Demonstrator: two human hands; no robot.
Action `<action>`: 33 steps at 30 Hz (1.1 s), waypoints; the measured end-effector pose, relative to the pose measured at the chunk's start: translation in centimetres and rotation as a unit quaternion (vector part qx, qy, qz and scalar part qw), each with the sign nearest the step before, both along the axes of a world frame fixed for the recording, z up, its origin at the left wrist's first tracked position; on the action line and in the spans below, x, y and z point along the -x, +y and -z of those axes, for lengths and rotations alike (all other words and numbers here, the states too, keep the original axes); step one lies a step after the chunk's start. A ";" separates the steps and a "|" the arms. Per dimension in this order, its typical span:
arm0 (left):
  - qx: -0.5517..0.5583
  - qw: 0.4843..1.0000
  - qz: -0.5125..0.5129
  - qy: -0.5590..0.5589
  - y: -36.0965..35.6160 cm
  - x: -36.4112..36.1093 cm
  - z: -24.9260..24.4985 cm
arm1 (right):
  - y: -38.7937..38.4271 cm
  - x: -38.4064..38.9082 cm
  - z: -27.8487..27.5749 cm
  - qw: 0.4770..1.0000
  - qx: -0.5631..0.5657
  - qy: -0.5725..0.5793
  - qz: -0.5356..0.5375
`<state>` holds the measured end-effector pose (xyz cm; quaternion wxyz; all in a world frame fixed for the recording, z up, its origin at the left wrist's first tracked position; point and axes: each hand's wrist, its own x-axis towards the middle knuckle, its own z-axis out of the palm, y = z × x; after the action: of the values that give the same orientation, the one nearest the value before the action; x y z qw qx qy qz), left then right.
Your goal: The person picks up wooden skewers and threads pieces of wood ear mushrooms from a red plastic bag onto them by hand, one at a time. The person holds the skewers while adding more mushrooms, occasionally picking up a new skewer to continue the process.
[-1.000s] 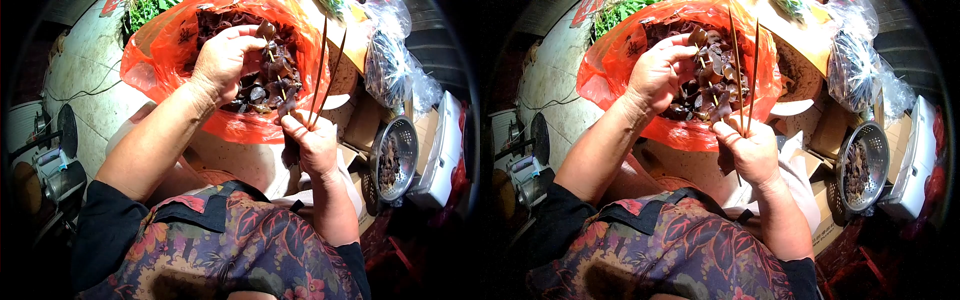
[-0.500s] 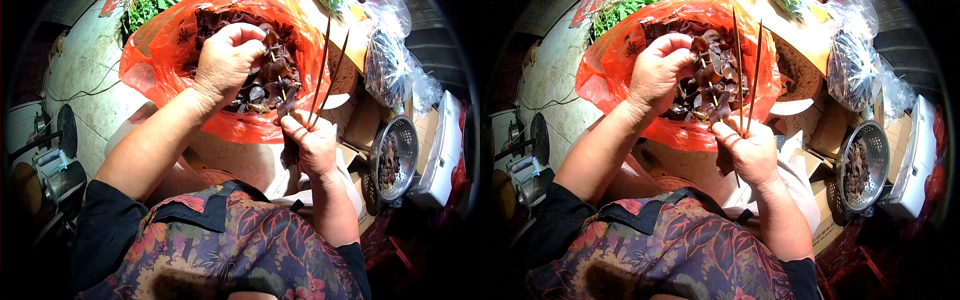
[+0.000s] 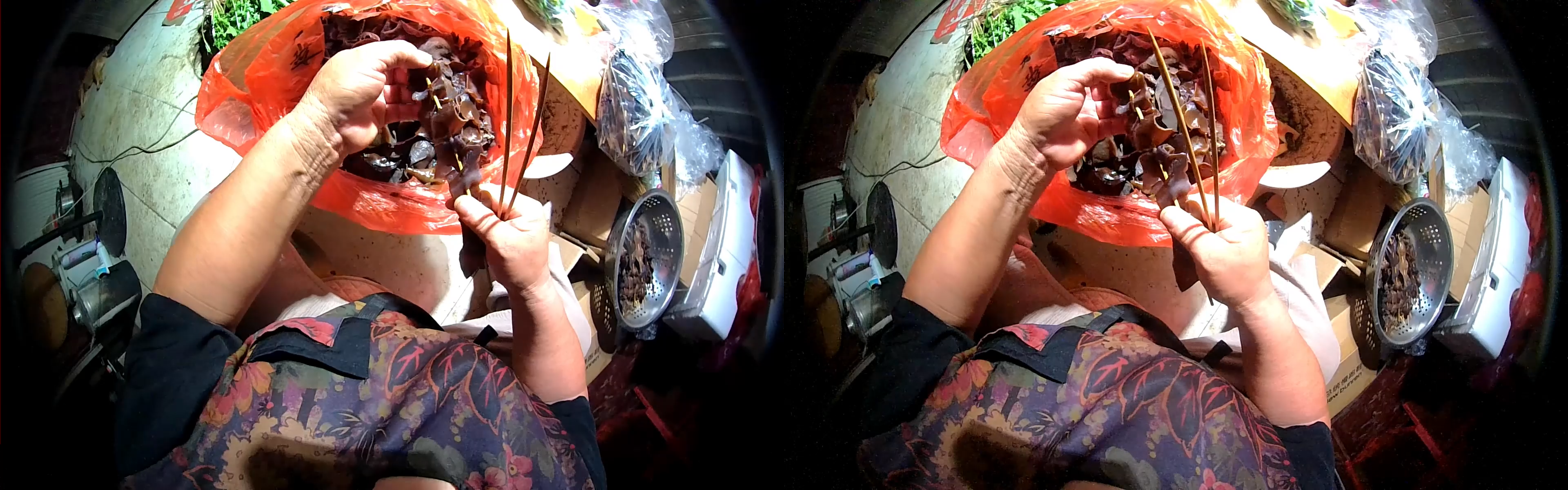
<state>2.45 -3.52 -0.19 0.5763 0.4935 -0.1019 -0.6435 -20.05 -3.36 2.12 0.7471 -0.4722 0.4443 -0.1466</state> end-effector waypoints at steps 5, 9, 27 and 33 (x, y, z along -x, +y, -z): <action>-0.006 0.999 -0.014 -0.028 0.4 0.1 -0.8 | 0.0 0.0 -0.2 1.000 0.014 -0.003 -0.021; 0.020 0.999 0.000 -0.042 0.5 0.0 -0.6 | 0.0 0.2 0.1 1.000 0.016 -0.009 -0.021; 0.028 0.990 0.089 -0.101 1.0 1.9 -0.9 | -0.5 0.0 0.7 1.000 -0.028 -0.010 0.011; 0.069 0.995 0.003 -0.078 0.7 1.3 -0.7 | -0.4 -0.1 0.4 1.000 -0.015 -0.019 0.008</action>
<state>1.19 -2.78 0.50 0.5971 0.5008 -0.1924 -0.5963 -19.99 -3.80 1.68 0.7608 -0.4549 0.4361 -0.1549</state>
